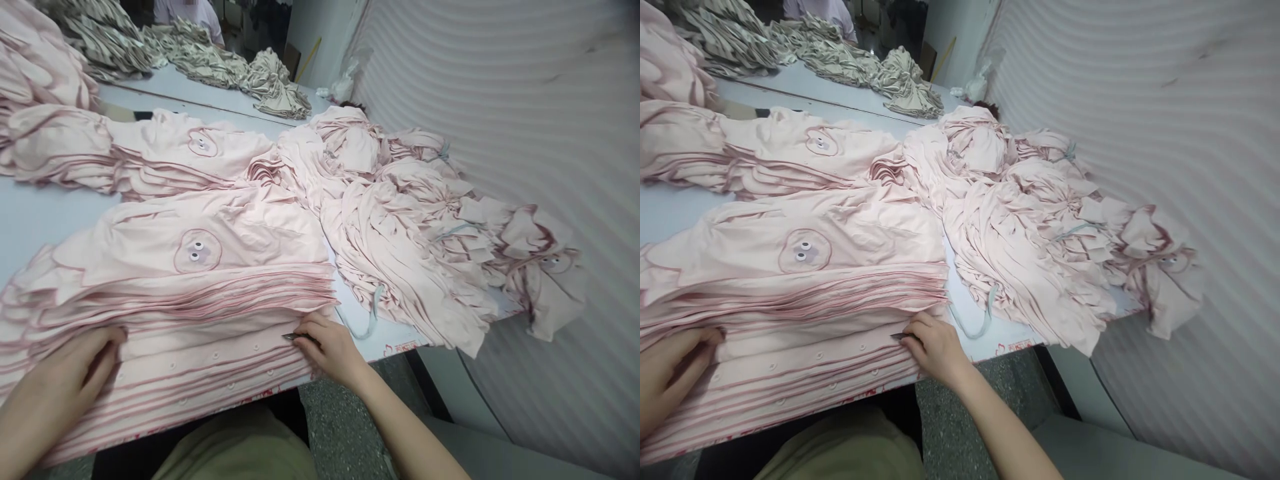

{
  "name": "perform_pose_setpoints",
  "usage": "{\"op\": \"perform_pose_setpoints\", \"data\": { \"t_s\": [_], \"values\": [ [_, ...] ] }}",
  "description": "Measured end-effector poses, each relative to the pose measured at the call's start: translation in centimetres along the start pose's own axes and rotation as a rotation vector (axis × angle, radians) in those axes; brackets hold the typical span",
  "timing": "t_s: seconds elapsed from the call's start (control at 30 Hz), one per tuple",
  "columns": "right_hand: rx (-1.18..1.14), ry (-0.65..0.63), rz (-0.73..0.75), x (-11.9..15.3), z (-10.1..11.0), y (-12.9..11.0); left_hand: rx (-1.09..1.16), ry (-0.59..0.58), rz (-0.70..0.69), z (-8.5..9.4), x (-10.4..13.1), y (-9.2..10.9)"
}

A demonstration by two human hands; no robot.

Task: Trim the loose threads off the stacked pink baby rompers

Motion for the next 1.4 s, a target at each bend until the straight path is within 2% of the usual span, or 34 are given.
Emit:
{"op": "perform_pose_setpoints", "data": {
  "t_s": [0.17, 0.27, 0.37, 0.43, 0.53, 0.63, 0.8, 0.97, 1.17, 1.27, 1.4],
  "values": [
    [-0.078, 0.000, 0.162, -2.7, -2.0, -4.3, 0.025, 0.029, -0.065, 1.9, 0.6, 2.9],
    [-0.030, -0.048, 0.188, -4.3, -3.5, -6.5, 0.019, 0.087, -0.114, 2.5, 1.0, 3.8],
    [-0.006, -0.080, 0.211, -5.2, -4.4, -7.7, -0.038, 0.148, -0.172, 2.6, 1.4, 4.4],
    [-0.004, -0.068, 0.226, -5.5, -4.6, -7.9, -0.139, 0.184, -0.149, 2.8, 1.8, 4.7],
    [-0.019, -0.041, 0.246, -5.6, -4.6, -8.0, -0.281, 0.189, -0.031, 3.0, 2.4, 4.7],
    [-0.030, -0.031, 0.270, -5.6, -4.8, -7.8, -0.279, 0.137, -0.009, 2.6, 3.1, 4.7],
    [-0.038, 0.016, 0.277, -5.8, -4.8, -8.1, -0.097, 0.140, -0.036, 1.5, 4.5, 4.3],
    [-0.080, 0.009, 0.369, -7.4, -6.0, -11.8, 0.010, 0.113, -0.024, 0.9, 5.1, 4.8],
    [0.108, 0.033, 0.411, -10.3, -8.9, -16.6, -0.058, 0.210, -0.079, 0.4, 5.2, 5.3],
    [0.174, 0.016, 0.420, -10.8, -9.3, -17.5, -0.030, 0.228, -0.084, 0.1, 5.3, 5.1],
    [0.167, 0.010, 0.428, -10.7, -9.0, -17.5, 0.031, 0.238, -0.069, 0.1, 5.5, 4.9]
  ]
}}
Point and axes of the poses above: each hand's wrist, its own x-axis away from the middle knuckle, its own z-axis out of the back of the hand, y = z × x, the point moved 5 cm from there along -x, towards the middle knuckle, and after that the axes turned 15 degrees about -y, right-handed, at the moved point
